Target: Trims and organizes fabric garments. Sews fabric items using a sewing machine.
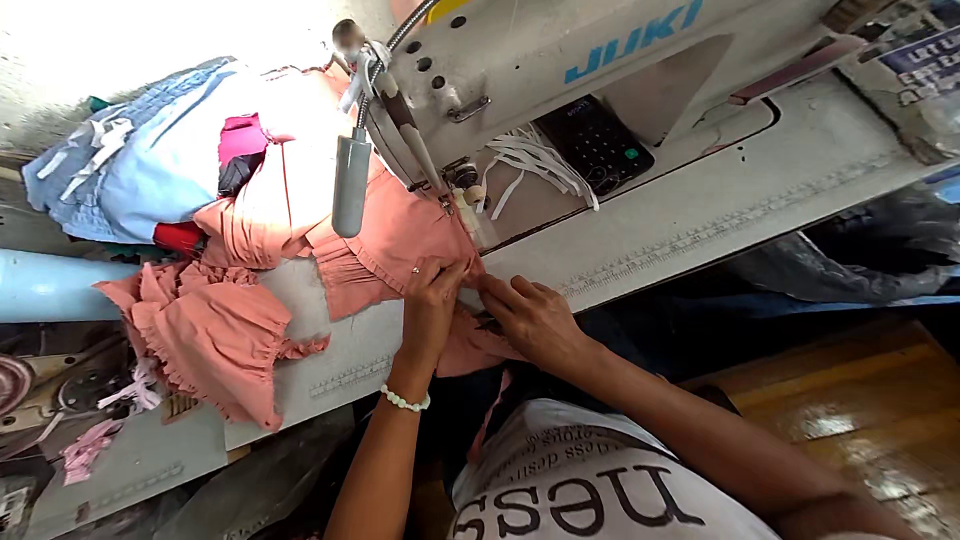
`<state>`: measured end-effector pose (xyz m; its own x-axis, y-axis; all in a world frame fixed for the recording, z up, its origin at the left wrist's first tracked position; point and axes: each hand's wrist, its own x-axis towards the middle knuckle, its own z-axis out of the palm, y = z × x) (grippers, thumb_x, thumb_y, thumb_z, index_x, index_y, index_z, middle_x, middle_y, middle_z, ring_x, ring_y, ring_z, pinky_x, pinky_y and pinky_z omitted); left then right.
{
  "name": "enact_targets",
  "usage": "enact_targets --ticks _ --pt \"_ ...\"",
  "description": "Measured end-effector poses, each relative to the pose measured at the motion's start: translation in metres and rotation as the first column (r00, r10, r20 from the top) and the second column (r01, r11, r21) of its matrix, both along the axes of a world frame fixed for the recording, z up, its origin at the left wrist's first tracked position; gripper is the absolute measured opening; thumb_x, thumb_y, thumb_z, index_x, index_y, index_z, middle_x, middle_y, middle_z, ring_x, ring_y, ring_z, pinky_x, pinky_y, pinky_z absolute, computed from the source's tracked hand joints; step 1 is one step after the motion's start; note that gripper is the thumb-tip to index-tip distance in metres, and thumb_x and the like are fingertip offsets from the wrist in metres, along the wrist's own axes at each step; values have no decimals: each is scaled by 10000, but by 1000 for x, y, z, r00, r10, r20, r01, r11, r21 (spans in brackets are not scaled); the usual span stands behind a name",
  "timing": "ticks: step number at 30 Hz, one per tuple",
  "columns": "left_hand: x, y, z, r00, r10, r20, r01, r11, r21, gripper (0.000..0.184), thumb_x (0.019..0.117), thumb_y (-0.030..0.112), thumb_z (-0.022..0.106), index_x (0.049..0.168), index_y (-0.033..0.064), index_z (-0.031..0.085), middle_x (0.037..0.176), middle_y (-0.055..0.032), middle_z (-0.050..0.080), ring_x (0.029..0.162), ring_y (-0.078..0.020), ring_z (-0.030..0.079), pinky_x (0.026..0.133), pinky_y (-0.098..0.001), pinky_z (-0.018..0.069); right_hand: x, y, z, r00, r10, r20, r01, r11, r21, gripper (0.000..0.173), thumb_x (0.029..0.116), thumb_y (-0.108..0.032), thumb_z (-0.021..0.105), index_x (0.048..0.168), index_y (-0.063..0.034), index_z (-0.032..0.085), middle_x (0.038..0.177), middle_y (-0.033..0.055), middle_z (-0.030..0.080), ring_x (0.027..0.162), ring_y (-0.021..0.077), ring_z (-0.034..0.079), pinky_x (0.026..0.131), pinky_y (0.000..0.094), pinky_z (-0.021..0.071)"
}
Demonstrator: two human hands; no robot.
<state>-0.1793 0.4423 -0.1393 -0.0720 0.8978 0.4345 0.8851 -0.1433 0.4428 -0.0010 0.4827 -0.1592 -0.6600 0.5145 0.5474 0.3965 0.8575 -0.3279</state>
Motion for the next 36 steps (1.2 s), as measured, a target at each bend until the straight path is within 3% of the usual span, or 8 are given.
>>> enact_targets --ticks 6,16,22,27,30,36 --pt "18 -2 4 991 -16 -130 23 998 52 146 915 -27 659 971 11 788 915 -129 696 915 -260 662 824 -336 546 2 0 0 1000 9 -10 -9 1000 -21 184 883 18 631 1012 -18 756 1090 147 729 667 268 644 501 361 490" --pt "-11 15 1 951 -126 -281 137 990 22 195 897 -80 622 1003 -20 774 923 -145 696 906 -306 650 806 -378 530 -17 20 9 998 15 56 -13 999 -32 203 871 9 661 1030 -32 779 1148 143 731 616 258 637 478 365 486" --pt "-24 24 -3 976 -123 -182 135 989 60 158 931 -19 642 1003 0 782 928 -141 700 909 -274 666 820 -351 544 -19 23 8 997 -4 77 9 998 -60 282 864 1 700 1140 -30 749 1215 187 682 657 278 646 501 374 503" --pt "-23 25 -1 978 -130 -161 144 986 78 151 938 -5 641 991 -2 783 908 -140 698 886 -265 662 808 -333 543 -19 23 6 997 -10 74 15 998 -65 271 877 -14 687 1141 -35 748 1189 189 672 664 274 643 506 371 506" --pt "-20 28 5 980 -130 -150 144 986 87 152 938 -5 640 975 -1 787 893 -137 698 874 -265 659 805 -336 539 -19 24 6 998 -4 69 10 996 -86 318 837 -7 714 1152 -39 749 1181 188 675 676 286 654 512 384 517" --pt "-20 27 -4 986 -121 -115 129 989 67 142 932 0 648 972 0 784 874 -134 679 857 -261 648 784 -340 531 -13 36 16 997 38 -60 -54 954 -296 324 825 29 719 1144 -19 751 1114 190 698 682 304 699 530 441 567"
